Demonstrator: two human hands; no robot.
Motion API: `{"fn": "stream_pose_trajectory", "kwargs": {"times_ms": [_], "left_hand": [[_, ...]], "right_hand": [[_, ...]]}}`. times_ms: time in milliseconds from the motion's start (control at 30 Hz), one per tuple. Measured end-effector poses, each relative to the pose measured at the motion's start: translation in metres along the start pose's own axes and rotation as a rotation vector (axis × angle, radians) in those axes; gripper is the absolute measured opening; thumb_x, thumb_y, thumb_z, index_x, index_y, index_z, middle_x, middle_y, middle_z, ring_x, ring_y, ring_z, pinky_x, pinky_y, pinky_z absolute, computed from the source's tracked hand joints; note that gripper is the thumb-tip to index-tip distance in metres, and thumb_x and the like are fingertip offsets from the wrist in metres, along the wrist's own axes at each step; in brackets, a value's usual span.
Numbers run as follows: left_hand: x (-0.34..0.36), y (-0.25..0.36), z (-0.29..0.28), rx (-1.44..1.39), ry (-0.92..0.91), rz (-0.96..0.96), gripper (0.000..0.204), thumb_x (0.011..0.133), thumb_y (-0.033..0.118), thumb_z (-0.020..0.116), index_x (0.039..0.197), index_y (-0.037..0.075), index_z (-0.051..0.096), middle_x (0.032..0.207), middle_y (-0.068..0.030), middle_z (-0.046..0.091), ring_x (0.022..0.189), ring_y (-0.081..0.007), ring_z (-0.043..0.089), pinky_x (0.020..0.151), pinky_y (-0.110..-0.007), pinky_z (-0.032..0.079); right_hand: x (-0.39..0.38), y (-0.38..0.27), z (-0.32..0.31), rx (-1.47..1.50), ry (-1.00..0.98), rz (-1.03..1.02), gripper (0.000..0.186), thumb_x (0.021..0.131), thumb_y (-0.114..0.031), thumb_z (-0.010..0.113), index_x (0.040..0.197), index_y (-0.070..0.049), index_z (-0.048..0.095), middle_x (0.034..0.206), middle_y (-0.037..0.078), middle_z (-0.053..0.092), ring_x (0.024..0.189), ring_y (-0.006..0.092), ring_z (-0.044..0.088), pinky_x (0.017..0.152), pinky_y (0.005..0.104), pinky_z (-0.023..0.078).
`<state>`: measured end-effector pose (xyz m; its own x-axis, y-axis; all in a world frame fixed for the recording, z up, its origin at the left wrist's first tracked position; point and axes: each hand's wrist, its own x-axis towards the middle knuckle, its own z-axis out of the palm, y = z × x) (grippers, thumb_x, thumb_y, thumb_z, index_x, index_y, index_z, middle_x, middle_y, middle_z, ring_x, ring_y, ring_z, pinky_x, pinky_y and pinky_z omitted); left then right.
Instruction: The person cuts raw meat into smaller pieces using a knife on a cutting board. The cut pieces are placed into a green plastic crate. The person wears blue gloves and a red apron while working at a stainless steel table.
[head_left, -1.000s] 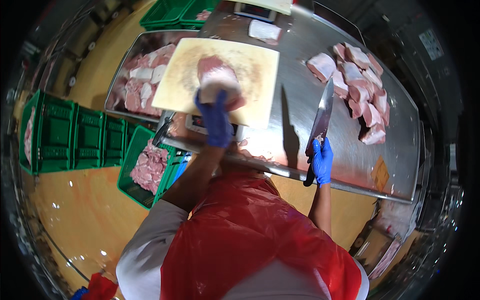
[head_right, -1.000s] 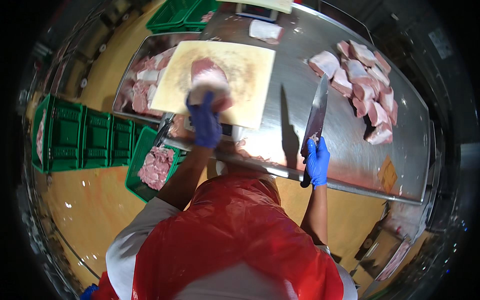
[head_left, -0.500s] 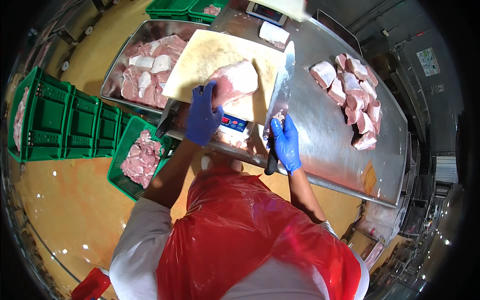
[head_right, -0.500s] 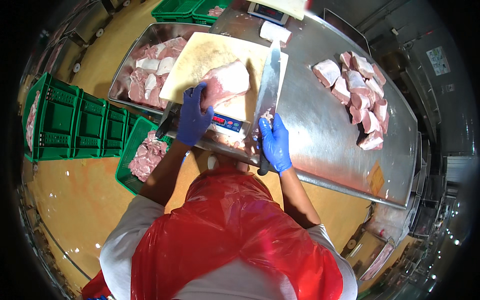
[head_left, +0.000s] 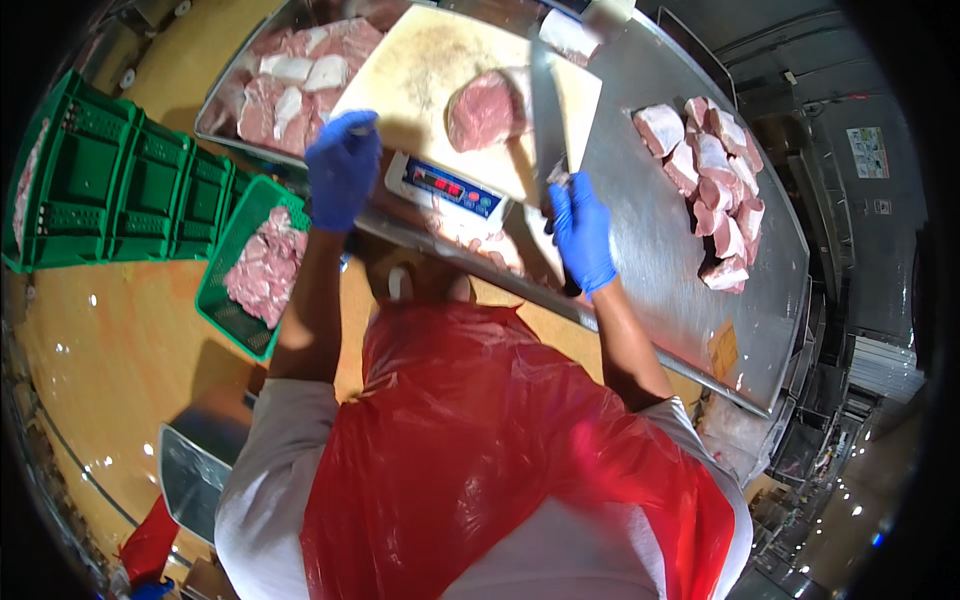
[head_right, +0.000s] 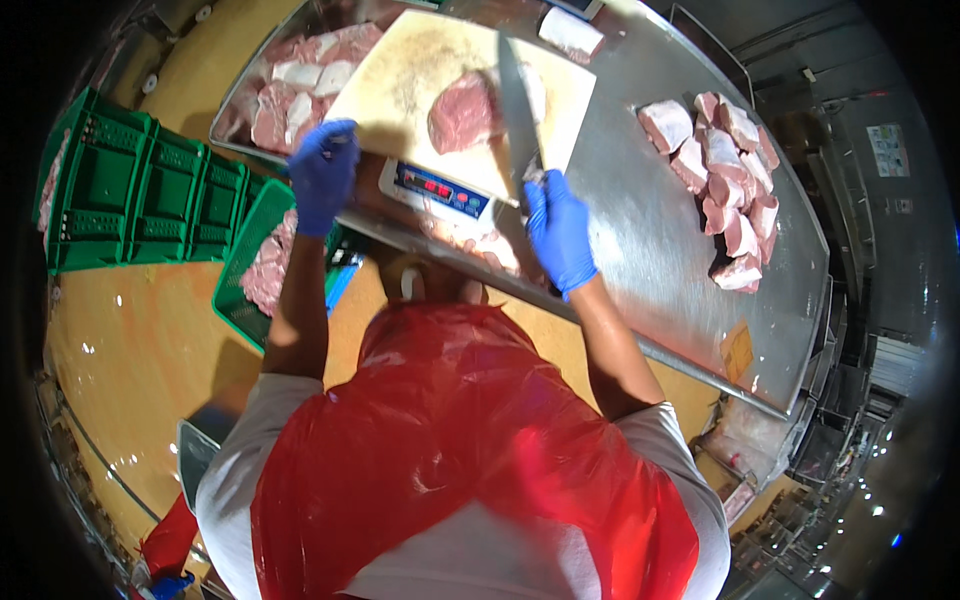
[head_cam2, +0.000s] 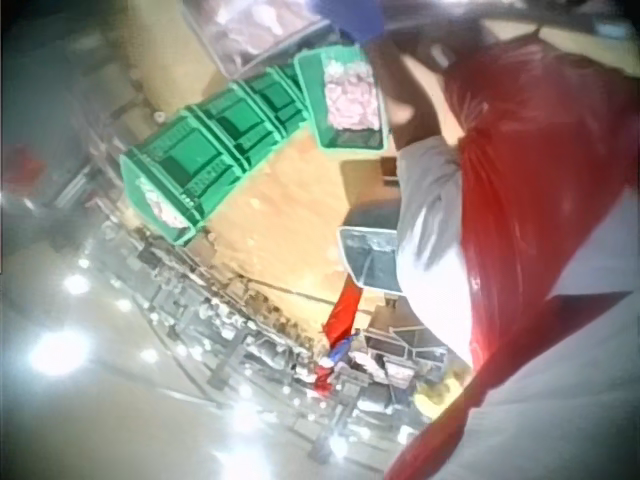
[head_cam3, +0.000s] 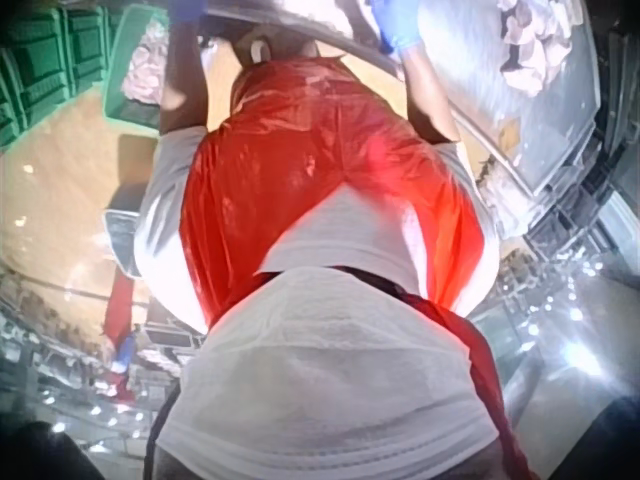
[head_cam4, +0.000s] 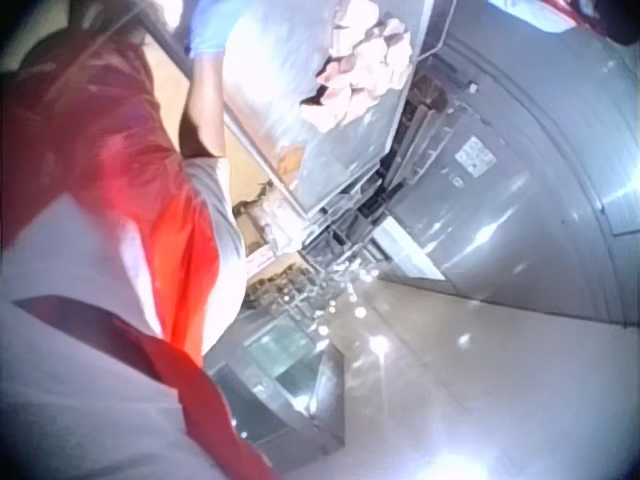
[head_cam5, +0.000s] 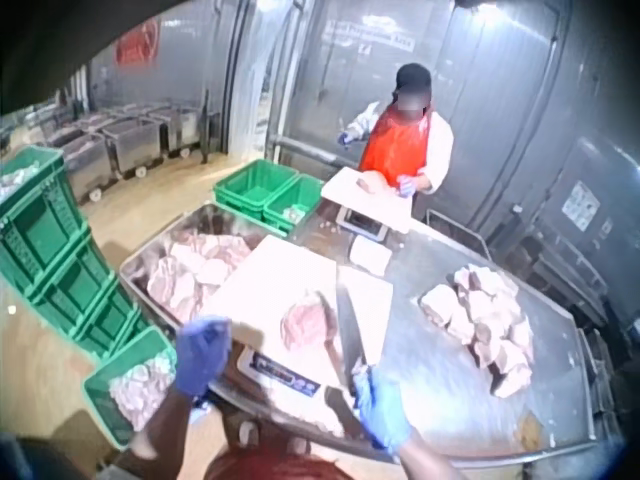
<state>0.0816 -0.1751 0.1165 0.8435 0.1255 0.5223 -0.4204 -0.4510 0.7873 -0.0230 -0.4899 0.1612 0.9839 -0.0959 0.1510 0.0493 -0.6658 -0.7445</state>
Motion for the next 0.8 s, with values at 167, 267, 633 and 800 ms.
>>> {"fn": "stream_pose_trajectory", "kwargs": {"times_ms": [167, 267, 633, 800], "left_hand": [[0.034, 0.021, -0.024, 0.158, 0.132, 0.104, 0.011, 0.084, 0.001, 0.063, 0.090, 0.002, 0.072, 0.077, -0.0130, 0.069, 0.068, -0.0231, 0.068, 0.067, -0.034, 0.055], [0.044, 0.012, -0.024, 0.222, 0.103, 0.286, 0.014, 0.086, 0.004, 0.068, 0.100, 0.001, 0.072, 0.083, -0.0083, 0.070, 0.072, -0.0107, 0.065, 0.067, -0.027, 0.055], [-0.002, 0.055, 0.076, 0.120, 0.030, 0.309, 0.039, 0.081, 0.021, 0.079, 0.115, 0.008, 0.063, 0.100, -0.0144, 0.058, 0.074, -0.0339, 0.064, 0.065, -0.044, 0.055], [-0.013, 0.053, 0.104, 0.204, -0.059, 0.028, 0.024, 0.081, 0.015, 0.075, 0.098, 0.001, 0.067, 0.092, -0.0187, 0.065, 0.072, -0.0363, 0.065, 0.066, -0.042, 0.055]], "right_hand": [[0.021, -0.023, -0.037, 0.102, 0.191, 0.009, 0.019, 0.101, -0.017, 0.061, 0.094, -0.003, 0.053, 0.070, 0.010, 0.064, 0.055, 0.0136, 0.061, 0.049, 0.0320, 0.047], [0.024, -0.053, -0.045, 0.288, 0.244, 0.075, 0.020, 0.100, -0.017, 0.066, 0.096, -0.004, 0.051, 0.073, 0.005, 0.065, 0.057, 0.0083, 0.059, 0.047, 0.0259, 0.045], [0.015, -0.022, 0.012, -0.048, 0.079, -0.130, 0.013, 0.101, -0.014, 0.059, 0.105, -0.003, 0.054, 0.078, 0.025, 0.065, 0.070, 0.0453, 0.067, 0.057, 0.0462, 0.050], [0.034, -0.019, 0.048, -0.136, 0.035, -0.221, 0.017, 0.101, -0.014, 0.055, 0.107, 0.001, 0.050, 0.082, 0.032, 0.062, 0.078, 0.0520, 0.062, 0.064, 0.0545, 0.049]]}}
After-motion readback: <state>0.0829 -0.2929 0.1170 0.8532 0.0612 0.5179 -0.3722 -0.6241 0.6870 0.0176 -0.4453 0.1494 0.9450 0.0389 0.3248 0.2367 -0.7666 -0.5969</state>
